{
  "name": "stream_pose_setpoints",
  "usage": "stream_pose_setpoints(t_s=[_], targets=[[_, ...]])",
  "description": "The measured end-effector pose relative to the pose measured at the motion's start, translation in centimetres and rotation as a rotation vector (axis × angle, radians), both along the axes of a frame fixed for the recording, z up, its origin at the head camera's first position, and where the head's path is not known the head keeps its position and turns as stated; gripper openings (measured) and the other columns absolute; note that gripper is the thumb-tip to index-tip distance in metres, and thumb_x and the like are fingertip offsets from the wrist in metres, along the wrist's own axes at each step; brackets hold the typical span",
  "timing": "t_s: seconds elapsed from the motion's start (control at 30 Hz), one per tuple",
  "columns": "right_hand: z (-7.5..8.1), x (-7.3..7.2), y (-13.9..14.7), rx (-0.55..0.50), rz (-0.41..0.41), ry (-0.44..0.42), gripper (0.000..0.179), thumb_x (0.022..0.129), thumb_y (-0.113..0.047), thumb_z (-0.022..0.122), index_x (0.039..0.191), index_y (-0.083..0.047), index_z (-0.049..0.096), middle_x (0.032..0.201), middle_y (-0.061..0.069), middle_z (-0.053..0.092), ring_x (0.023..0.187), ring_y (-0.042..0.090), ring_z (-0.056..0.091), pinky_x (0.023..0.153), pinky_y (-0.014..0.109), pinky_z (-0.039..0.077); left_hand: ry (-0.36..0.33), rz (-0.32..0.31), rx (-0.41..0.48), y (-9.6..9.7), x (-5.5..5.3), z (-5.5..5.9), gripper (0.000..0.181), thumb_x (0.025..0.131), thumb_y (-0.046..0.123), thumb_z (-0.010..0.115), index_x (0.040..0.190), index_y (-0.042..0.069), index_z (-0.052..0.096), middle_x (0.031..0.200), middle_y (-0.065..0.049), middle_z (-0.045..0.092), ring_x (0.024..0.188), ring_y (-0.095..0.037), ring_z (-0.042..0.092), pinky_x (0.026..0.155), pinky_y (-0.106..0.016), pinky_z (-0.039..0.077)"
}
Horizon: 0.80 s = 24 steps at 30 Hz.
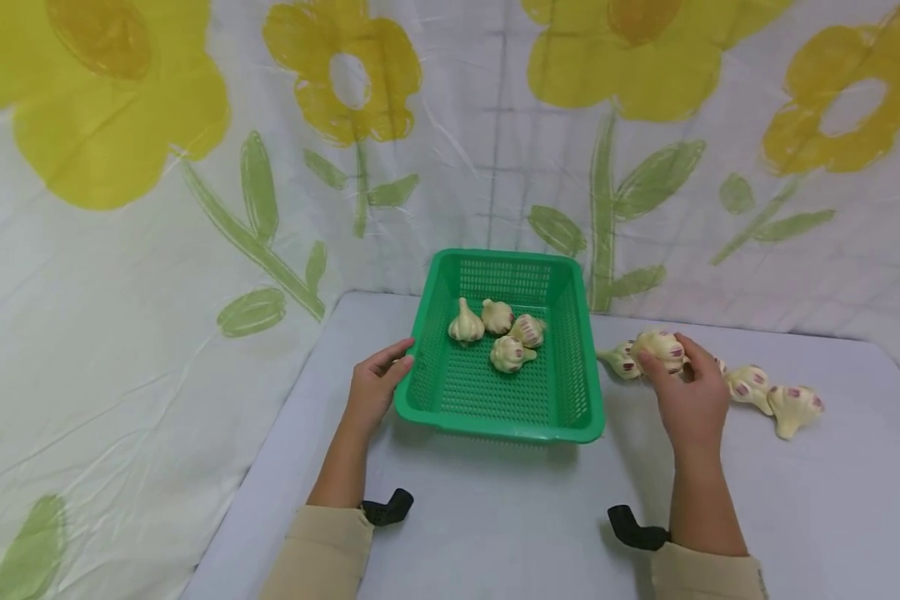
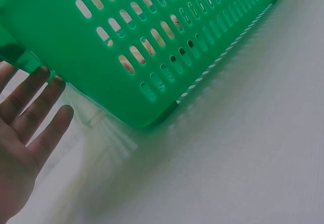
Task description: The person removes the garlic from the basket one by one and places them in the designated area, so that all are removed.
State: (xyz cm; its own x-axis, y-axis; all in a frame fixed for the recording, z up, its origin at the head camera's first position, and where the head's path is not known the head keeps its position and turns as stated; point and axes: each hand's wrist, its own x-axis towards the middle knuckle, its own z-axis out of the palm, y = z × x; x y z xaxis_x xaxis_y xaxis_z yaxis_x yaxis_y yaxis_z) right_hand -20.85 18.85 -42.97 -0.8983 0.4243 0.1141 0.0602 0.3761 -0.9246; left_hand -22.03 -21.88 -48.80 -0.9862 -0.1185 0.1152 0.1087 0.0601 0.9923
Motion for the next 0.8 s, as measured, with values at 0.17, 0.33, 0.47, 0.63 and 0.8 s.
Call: stream_pose_setpoints(t_s=[0.17, 0.33, 0.47, 0.63, 0.8], targets=[[-2.1, -0.2, 0.1, 0.098, 0.034, -0.115, 0.075, 0.086, -0.053, 0.071, 0.145, -0.012, 0.049, 0.15, 0.011, 0.046, 0.138, 0.032, 0.042, 0.108, 0.051, 0.04, 0.039, 0.012, 0.0, 0.1, 0.0, -0.2, 0.038, 0.095, 0.023, 0.067, 0.129, 0.008, 0.065, 0.12, -0.005, 0.065, 0.105, -0.01, 0.062, 0.085, -0.02, 0.051], [-3.6, -0.3, 0.2, 0.192, 0.115, -0.275, 0.088, 0.086, -0.061, 0.064, 0.149, -0.005, 0.041, 0.151, 0.021, 0.042, 0.137, 0.042, 0.039, 0.104, 0.058, 0.039, 0.037, 0.01, 0.005, 0.2, 0.0, -0.2, 0.038, 0.095, 0.024, 0.067, 0.129, 0.008, 0.065, 0.118, -0.003, 0.066, 0.103, -0.011, 0.063, 0.082, -0.02, 0.052], [-4.2, -0.4, 0.4, 0.247, 0.159, -0.34, 0.091, 0.087, -0.063, 0.062, 0.149, -0.001, 0.039, 0.15, 0.025, 0.041, 0.134, 0.042, 0.041, 0.102, 0.057, 0.04, 0.001, -0.007, 0.009, 0.2, -0.1, -0.1, 0.038, 0.095, 0.022, 0.067, 0.13, 0.008, 0.064, 0.123, -0.008, 0.065, 0.104, -0.007, 0.062, 0.084, -0.02, 0.052], [-4.7, -0.7, 0.5, 0.309, 0.181, -0.34, 0.081, 0.087, -0.064, 0.062, 0.138, -0.001, 0.053, 0.136, 0.025, 0.054, 0.116, 0.038, 0.051, 0.09, 0.052, 0.045, -0.018, -0.017, 0.007, 0.3, 0.4, 1.1, 0.038, 0.095, 0.019, 0.066, 0.131, 0.006, 0.063, 0.129, -0.012, 0.063, 0.108, -0.005, 0.061, 0.087, -0.019, 0.05], [-5.2, -1.0, 0.5, 0.356, 0.221, -0.349, 0.073, 0.087, -0.061, 0.063, 0.132, -0.003, 0.058, 0.127, 0.025, 0.059, 0.109, 0.038, 0.055, 0.084, 0.05, 0.046, -0.027, -0.02, -0.001, 0.7, 1.4, 2.8, 0.039, 0.096, 0.019, 0.064, 0.132, 0.003, 0.062, 0.122, -0.005, 0.064, 0.107, -0.004, 0.06, 0.087, -0.019, 0.051]])
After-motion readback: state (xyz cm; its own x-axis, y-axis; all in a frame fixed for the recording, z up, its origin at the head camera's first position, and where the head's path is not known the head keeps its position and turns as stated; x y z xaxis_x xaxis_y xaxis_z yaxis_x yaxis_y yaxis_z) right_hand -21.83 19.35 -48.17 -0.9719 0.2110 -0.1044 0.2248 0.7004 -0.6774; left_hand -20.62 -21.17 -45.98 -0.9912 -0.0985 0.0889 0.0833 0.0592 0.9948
